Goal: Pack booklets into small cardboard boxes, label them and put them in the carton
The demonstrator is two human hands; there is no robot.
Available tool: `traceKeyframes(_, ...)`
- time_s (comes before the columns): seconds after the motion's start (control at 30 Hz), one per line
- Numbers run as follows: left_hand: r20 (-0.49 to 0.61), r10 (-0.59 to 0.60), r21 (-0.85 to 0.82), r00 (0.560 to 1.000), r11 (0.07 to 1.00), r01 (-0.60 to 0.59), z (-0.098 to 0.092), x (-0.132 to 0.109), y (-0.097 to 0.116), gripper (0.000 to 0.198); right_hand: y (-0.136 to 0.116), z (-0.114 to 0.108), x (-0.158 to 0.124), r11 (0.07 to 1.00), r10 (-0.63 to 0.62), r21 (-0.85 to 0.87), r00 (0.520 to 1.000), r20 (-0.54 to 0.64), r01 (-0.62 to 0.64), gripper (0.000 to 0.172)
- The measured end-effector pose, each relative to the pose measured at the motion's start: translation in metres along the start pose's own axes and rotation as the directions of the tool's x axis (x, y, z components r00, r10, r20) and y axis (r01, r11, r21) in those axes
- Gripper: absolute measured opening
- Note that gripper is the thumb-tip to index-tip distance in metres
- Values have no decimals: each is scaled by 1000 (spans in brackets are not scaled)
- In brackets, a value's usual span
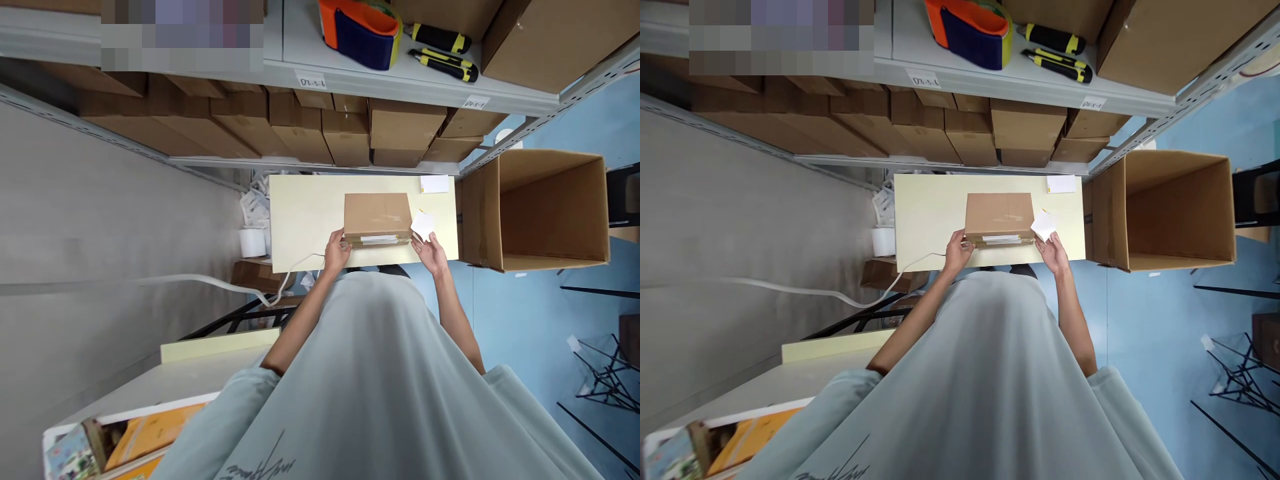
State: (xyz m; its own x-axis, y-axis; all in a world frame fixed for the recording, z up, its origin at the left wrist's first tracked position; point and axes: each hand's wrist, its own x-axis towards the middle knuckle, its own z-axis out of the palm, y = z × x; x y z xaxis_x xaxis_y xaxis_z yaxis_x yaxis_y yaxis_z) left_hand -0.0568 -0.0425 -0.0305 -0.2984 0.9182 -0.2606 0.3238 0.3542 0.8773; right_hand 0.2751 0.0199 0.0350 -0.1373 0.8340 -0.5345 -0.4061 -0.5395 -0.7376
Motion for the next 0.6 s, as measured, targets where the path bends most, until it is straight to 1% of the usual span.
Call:
traceKeyframes(0.23,51,-5,-53,999,999,8,-4,-1,3,61,-8,7,0,1000,-2,3,1000,23,2,38)
traceKeyframes(0.3,65,8,-65,998,998,-3,-7,-2,9,61,-14,11,-2,1000,-18,-18,1000,24,18,38)
traceKeyframes(0.37,54,45,-79,998,996,-40,-12,-3,19,63,-23,16,-6,998,-42,-43,999,31,43,37)
traceKeyframes(0.47,34,101,-98,994,990,-97,-23,-4,39,76,-40,25,-13,994,-89,-65,995,47,92,33)
traceKeyframes(0.57,69,123,-161,990,981,-110,-32,-3,56,100,-56,36,-20,988,-137,-58,989,58,140,31)
traceKeyframes(0.6,79,120,-191,990,976,-104,-34,-1,60,105,-60,39,-21,987,-145,-55,988,59,148,32)
